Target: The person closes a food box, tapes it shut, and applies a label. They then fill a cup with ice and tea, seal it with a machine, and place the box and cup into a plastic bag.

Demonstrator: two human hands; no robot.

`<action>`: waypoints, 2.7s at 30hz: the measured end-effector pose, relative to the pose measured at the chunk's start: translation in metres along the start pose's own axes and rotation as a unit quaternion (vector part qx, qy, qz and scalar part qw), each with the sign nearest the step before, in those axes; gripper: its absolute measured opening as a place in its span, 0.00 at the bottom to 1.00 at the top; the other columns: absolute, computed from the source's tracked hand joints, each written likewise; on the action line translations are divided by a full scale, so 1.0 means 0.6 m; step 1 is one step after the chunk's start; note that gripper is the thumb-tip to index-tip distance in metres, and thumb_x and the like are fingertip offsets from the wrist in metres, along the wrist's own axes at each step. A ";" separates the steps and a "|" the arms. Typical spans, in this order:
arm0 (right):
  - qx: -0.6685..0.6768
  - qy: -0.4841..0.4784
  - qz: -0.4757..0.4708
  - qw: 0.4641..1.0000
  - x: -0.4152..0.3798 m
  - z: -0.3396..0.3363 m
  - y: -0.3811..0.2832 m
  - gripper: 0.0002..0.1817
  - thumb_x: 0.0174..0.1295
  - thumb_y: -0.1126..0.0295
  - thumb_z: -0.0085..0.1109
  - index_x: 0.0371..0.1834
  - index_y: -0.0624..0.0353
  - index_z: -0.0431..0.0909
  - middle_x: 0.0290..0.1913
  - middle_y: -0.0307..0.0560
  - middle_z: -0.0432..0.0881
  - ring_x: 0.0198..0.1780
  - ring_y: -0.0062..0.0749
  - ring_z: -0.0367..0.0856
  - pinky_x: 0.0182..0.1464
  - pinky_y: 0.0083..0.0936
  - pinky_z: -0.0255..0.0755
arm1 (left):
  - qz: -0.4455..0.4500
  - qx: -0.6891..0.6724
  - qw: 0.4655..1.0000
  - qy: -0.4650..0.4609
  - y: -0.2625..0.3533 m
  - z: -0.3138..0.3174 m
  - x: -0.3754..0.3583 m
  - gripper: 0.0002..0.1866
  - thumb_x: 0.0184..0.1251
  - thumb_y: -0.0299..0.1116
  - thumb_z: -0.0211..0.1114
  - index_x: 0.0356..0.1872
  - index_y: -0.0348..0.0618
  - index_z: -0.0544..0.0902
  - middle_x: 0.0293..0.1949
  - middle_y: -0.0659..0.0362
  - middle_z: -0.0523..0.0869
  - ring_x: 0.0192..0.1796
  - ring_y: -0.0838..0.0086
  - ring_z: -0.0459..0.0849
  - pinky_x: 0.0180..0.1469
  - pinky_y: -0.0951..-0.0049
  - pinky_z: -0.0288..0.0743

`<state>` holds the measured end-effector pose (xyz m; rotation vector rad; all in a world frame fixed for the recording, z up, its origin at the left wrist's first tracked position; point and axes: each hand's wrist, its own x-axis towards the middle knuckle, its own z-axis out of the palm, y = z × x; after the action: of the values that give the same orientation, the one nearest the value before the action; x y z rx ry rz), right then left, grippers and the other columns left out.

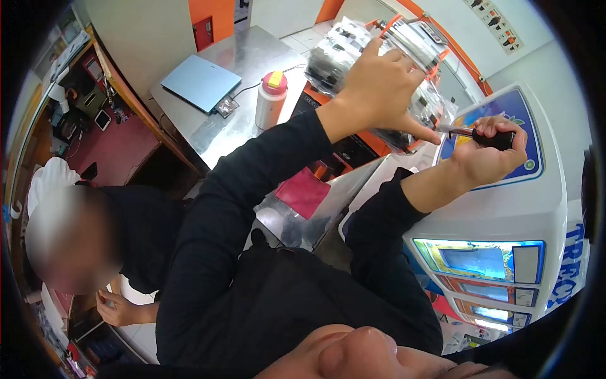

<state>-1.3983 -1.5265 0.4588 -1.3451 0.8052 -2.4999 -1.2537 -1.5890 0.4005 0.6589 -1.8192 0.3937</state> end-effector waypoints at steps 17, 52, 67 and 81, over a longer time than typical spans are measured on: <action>-0.048 -0.228 -0.197 0.952 -0.291 -0.109 -0.008 0.12 0.46 0.63 0.50 0.16 0.60 0.66 0.17 0.44 0.68 0.23 0.33 0.64 0.36 0.37 0.63 | 0.024 -0.014 0.991 0.132 -0.011 -0.053 -0.014 0.32 0.53 0.69 0.58 0.45 0.53 0.85 0.54 0.55 0.76 0.61 0.61 0.69 0.66 0.52 0.51; -0.050 -0.169 -0.224 0.959 -0.313 -0.106 0.013 0.12 0.51 0.59 0.46 0.20 0.54 0.66 0.20 0.41 0.66 0.26 0.32 0.65 0.41 0.37 0.62 | -0.258 -0.324 0.865 0.284 0.107 -0.098 -0.319 0.22 0.71 0.44 0.48 0.29 0.37 0.82 0.26 0.53 0.80 0.27 0.69 0.76 0.32 0.71 0.67; 0.012 -0.147 -0.231 0.962 -0.319 -0.111 0.028 0.14 0.50 0.57 0.48 0.17 0.54 0.64 0.18 0.39 0.63 0.27 0.32 0.62 0.39 0.36 0.60 | -0.477 -0.243 0.773 0.341 0.042 -0.108 -0.414 0.16 0.74 0.35 0.41 0.30 0.36 0.71 0.26 0.58 0.73 0.29 0.78 0.70 0.36 0.77 0.65; -0.004 -0.132 -0.247 0.960 -0.313 -0.096 0.024 0.12 0.49 0.60 0.49 0.18 0.56 0.64 0.18 0.42 0.65 0.24 0.32 0.64 0.36 0.35 0.63 | -0.467 -0.259 0.780 0.326 0.031 -0.123 -0.392 0.15 0.75 0.35 0.43 0.27 0.40 0.69 0.24 0.61 0.71 0.26 0.81 0.68 0.33 0.80 0.63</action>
<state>-1.3395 -1.4404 0.2914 -2.0405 0.4618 -2.5621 -1.1536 -1.4750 0.2052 0.8042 -0.7063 -0.5003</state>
